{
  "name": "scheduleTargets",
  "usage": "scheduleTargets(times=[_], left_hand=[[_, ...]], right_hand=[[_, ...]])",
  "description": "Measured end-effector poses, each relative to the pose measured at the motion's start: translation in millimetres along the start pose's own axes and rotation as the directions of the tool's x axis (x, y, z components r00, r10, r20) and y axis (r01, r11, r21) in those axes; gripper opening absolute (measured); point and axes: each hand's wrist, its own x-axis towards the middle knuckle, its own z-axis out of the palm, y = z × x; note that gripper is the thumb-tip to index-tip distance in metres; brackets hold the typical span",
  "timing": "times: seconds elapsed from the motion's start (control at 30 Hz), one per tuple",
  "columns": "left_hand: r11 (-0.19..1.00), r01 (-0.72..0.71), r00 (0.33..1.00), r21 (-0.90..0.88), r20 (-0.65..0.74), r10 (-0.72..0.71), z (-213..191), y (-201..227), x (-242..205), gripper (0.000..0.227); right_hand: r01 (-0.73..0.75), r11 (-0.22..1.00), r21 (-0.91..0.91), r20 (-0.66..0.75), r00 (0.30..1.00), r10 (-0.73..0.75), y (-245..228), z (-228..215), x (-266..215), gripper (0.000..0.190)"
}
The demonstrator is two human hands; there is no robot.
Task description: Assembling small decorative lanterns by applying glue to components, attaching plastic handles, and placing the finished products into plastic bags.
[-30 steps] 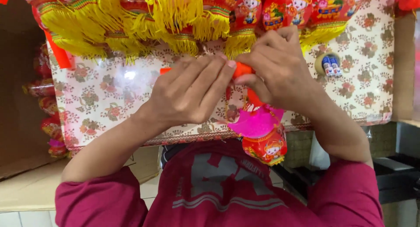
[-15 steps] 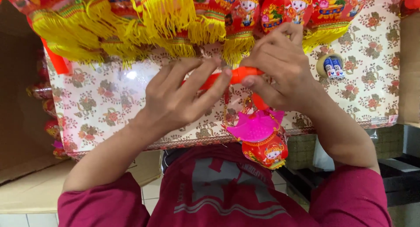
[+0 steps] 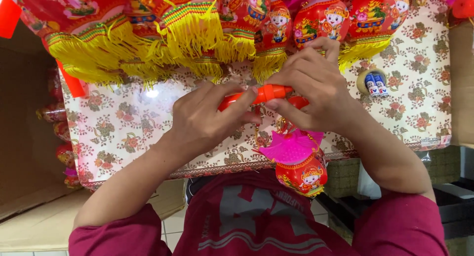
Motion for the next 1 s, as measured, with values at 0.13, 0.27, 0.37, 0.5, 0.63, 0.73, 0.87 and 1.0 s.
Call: scheduleTargets(times=[0.13,0.27,0.37,0.5,0.63,0.73,0.87,1.0], left_hand=[[1.000,-0.001,1.000,0.020,-0.019,0.002,2.8,-1.1,-6.1,0.020],[0.998,0.019,0.998,-0.066,-0.062,-0.023,7.1,-2.6,-11.7,0.039],[0.990,-0.009,1.000,-0.142,-0.003,0.008,9.5,-2.7,-10.7,0.033],[0.986,0.051,0.997,-0.156,0.066,-0.042,12.2,-0.5,-11.8,0.024],[0.991,0.082,0.997,-0.109,0.022,-0.080,8.0,0.9,-4.3,0.039],[0.992,0.095,0.995,-0.081,-0.020,-0.096,5.8,1.9,2.2,0.027],[0.983,0.108,0.994,-0.149,-0.017,-0.112,10.8,1.7,-2.7,0.031],[0.955,0.111,0.994,-0.274,0.044,-0.103,11.8,0.8,-9.8,0.030]], right_hand=[[0.018,1.000,0.007,-0.008,1.000,-0.017,0.4,0.7,-1.6,0.030],[0.028,1.000,0.005,-0.028,0.999,-0.028,1.0,-1.5,-1.5,0.028],[0.045,0.999,0.002,-0.034,0.998,-0.045,6.1,0.4,-5.1,0.023],[0.046,0.999,0.004,-0.022,0.999,-0.045,7.8,3.7,-6.5,0.025],[0.017,1.000,0.025,0.007,1.000,-0.017,7.4,7.1,-8.0,0.019],[0.024,1.000,0.017,-0.010,1.000,-0.023,9.1,9.1,-9.2,0.023],[0.021,0.998,0.054,-0.028,0.999,-0.020,4.6,3.3,-2.5,0.026],[0.036,0.996,0.076,-0.016,0.999,-0.034,9.0,5.8,-5.1,0.023]])
